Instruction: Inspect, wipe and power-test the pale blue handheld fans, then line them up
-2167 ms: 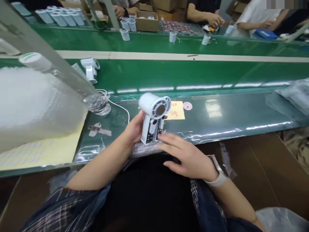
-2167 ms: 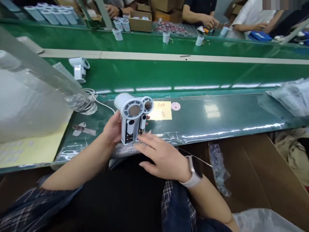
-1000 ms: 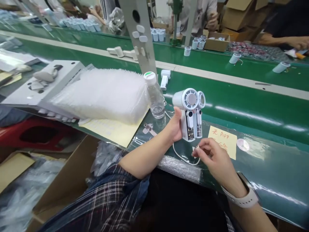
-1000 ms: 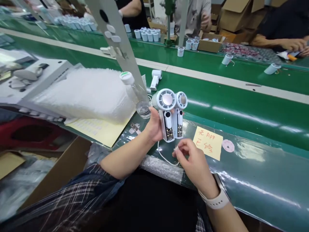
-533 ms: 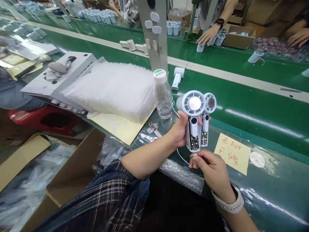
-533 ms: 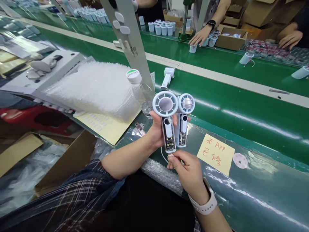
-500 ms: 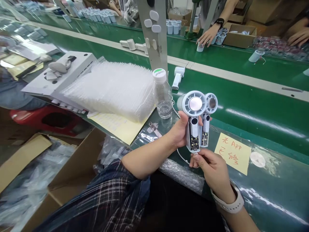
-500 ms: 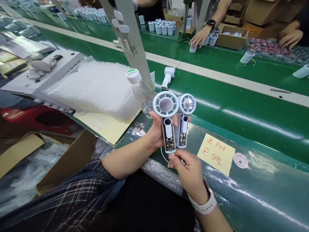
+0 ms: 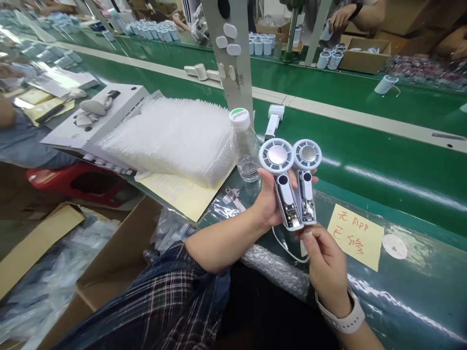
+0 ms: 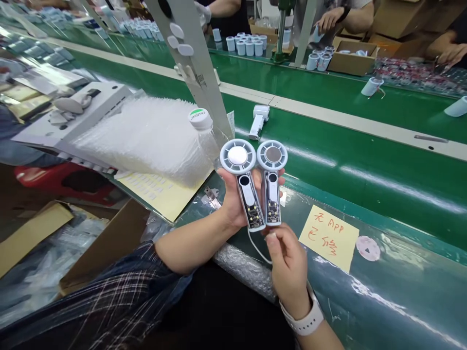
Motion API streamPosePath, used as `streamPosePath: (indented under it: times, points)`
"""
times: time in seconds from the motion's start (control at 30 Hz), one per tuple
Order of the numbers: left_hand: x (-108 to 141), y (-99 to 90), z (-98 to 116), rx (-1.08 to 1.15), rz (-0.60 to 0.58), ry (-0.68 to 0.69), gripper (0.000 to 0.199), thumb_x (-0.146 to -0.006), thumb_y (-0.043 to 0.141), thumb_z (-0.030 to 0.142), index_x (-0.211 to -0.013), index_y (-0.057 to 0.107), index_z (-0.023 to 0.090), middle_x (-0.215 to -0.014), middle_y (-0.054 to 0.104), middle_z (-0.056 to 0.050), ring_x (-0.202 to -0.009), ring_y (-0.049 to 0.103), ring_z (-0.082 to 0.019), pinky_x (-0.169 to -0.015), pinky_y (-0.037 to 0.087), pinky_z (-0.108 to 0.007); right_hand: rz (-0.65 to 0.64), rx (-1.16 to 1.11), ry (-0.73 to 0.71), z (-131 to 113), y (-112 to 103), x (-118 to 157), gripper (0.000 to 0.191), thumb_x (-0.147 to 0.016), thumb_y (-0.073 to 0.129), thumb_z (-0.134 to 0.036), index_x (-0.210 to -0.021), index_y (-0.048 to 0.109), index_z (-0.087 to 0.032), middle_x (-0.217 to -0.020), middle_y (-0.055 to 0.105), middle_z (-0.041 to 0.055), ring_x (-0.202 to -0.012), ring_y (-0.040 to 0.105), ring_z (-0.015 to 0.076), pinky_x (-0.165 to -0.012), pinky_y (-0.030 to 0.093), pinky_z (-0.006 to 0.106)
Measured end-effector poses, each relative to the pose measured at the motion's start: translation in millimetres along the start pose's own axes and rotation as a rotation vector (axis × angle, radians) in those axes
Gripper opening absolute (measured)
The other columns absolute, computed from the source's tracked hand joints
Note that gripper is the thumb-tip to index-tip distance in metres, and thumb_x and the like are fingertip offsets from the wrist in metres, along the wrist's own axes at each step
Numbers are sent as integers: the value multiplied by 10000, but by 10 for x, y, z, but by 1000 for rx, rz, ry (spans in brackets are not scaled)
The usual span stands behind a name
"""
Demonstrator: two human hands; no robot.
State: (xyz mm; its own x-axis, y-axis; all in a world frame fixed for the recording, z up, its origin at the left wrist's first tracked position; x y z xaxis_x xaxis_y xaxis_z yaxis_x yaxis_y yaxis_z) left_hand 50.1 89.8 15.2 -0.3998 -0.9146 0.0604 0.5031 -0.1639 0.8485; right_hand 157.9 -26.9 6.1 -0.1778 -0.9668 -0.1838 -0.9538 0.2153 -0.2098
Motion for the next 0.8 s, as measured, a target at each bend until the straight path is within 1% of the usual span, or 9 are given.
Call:
streamPosePath:
  times: [0.07,0.17,0.33,0.43,0.5,0.57,0.7,0.73,0.8]
  points:
    - [3,26,20,-19,-38,-2,873,-414,833,988,-626,604,173,-1037,794,-112,-1004,792,-279,-785,656,-324,14,-29,83,63,-7,19,394,-1076,658,-483,-792,715,-216,-684,700,13,-636,675,154,-613,534,242]
    - [14,33,21,-49,-90,13,876,-451,801,1013,-610,601,175,-1048,803,-113,-938,791,-256,-760,654,-325,-53,-108,167,118,30,42,423,-1069,666,-516,-776,705,-215,-571,643,-10,-533,632,148,-562,517,249]
    - [25,-2,3,-136,-85,15,918,-419,744,1071,-589,567,187,-1011,797,-126,-928,781,-278,-712,629,-340,-118,-122,175,99,-4,14,460,-1023,717,-569,-736,719,-210,-579,686,17,-531,662,163,-542,518,259]
    - [24,5,12,-158,-72,8,935,-431,706,1096,-596,548,190,-1072,791,-145,-965,779,-297,-738,632,-367,-166,-111,198,114,-1,17,491,-1026,708,-582,-711,715,-205,-590,694,27,-545,670,162,-549,515,256]
    - [21,15,3,-166,-78,-1,941,-427,694,1104,-592,532,192,-1091,787,-154,-998,780,-316,-761,638,-385,-136,-136,219,132,6,36,477,-1028,709,-579,-735,714,-203,-593,692,25,-552,676,162,-559,529,254]
    - [20,8,-21,-183,-87,10,946,-411,687,1111,-583,527,194,-1065,785,-156,-1013,781,-332,-772,642,-394,-57,-211,244,154,24,67,458,-1032,707,-583,-773,693,-205,-566,659,4,-522,659,154,-541,532,248]
    - [35,-45,-95,-225,-122,90,938,-449,663,1119,-600,579,198,-992,782,-146,-895,771,-291,-749,627,-373,28,-372,304,221,132,121,478,-1043,681,-604,-770,602,-219,-500,549,-46,-412,552,128,-442,448,228]
    - [41,-60,-116,-240,-126,94,947,-445,647,1129,-606,589,198,-992,783,-148,-860,763,-280,-747,624,-375,34,-382,316,237,150,122,480,-1049,670,-605,-770,588,-222,-501,539,-48,-411,539,129,-440,438,231]
    - [49,-81,-147,-272,-119,76,975,-399,621,1152,-608,593,199,-1003,786,-156,-826,750,-276,-761,629,-394,24,-335,307,248,151,103,463,-1060,650,-601,-797,604,-223,-552,569,-33,-476,562,141,-500,480,250]
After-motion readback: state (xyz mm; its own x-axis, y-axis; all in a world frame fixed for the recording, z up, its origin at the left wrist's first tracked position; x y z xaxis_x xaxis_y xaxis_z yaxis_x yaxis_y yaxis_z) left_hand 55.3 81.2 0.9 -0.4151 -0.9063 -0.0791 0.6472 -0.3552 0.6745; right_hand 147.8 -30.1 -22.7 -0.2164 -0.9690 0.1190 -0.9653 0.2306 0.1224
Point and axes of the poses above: each hand's wrist, its own x-axis away from the middle knuckle, its own y-axis out of the palm, z = x × y, the point moved 6 cm from there along -x, towards the middle knuckle
